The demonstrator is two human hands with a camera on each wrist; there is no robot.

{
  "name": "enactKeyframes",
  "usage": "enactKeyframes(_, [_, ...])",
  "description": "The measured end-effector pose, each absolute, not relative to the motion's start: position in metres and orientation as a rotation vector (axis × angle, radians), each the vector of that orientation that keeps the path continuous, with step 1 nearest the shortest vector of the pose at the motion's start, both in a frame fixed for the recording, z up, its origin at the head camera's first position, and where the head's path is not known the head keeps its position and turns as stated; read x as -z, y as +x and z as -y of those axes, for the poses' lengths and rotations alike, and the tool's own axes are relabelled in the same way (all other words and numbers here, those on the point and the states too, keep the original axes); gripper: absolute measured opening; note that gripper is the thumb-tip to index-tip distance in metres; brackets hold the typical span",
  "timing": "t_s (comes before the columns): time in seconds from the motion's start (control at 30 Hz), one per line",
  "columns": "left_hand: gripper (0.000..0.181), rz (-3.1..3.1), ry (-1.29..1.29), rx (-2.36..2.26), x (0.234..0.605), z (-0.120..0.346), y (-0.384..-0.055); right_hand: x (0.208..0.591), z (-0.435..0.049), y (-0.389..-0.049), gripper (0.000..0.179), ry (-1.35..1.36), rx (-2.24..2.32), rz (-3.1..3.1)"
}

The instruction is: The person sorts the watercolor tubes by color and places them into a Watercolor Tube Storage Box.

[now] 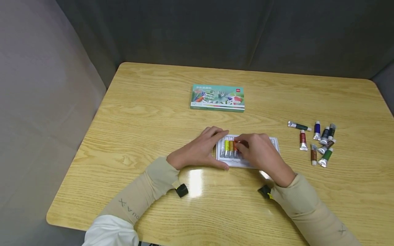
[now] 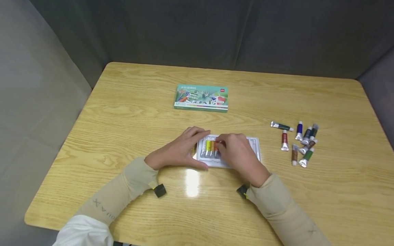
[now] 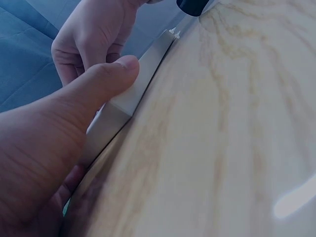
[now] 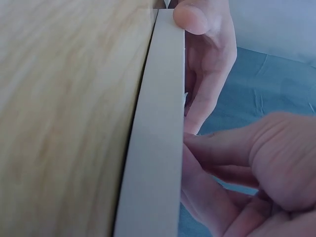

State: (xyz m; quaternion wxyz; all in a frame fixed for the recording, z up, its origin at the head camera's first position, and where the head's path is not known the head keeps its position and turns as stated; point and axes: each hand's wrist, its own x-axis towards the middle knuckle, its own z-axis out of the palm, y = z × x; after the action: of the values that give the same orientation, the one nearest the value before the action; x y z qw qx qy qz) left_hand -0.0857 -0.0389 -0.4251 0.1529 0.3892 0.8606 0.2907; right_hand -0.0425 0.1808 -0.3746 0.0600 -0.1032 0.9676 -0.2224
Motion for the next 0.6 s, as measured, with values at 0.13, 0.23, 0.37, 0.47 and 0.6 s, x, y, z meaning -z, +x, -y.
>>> enactKeyframes(0.13, [0.116,-2.465,1.109,-0.826,0.424,0.039,-0.086,0.376,-0.180,-0.043,0.019,-0.305,0.690,-2.925])
enactKeyframes(0.23, [0.116,-2.467,1.103,-0.828,0.424,0.040,-0.085,0.375,-0.180,-0.044,0.019,-0.309,0.692,-2.915])
enactKeyframes(0.37, [0.116,-2.466,1.097,-0.830,0.425,0.040,-0.085,0.370,-0.184,-0.044,0.020,-0.310,0.675,-2.867])
enactKeyframes(0.47, [0.116,-2.461,1.093,-0.829,0.424,0.040,-0.085,0.364,-0.188,-0.043,0.021,-0.289,0.669,-2.832])
enactKeyframes(0.6, [0.116,-2.459,1.084,-0.831,0.423,0.039,-0.084,0.360,-0.194,-0.044,0.023,-0.271,0.671,-2.821])
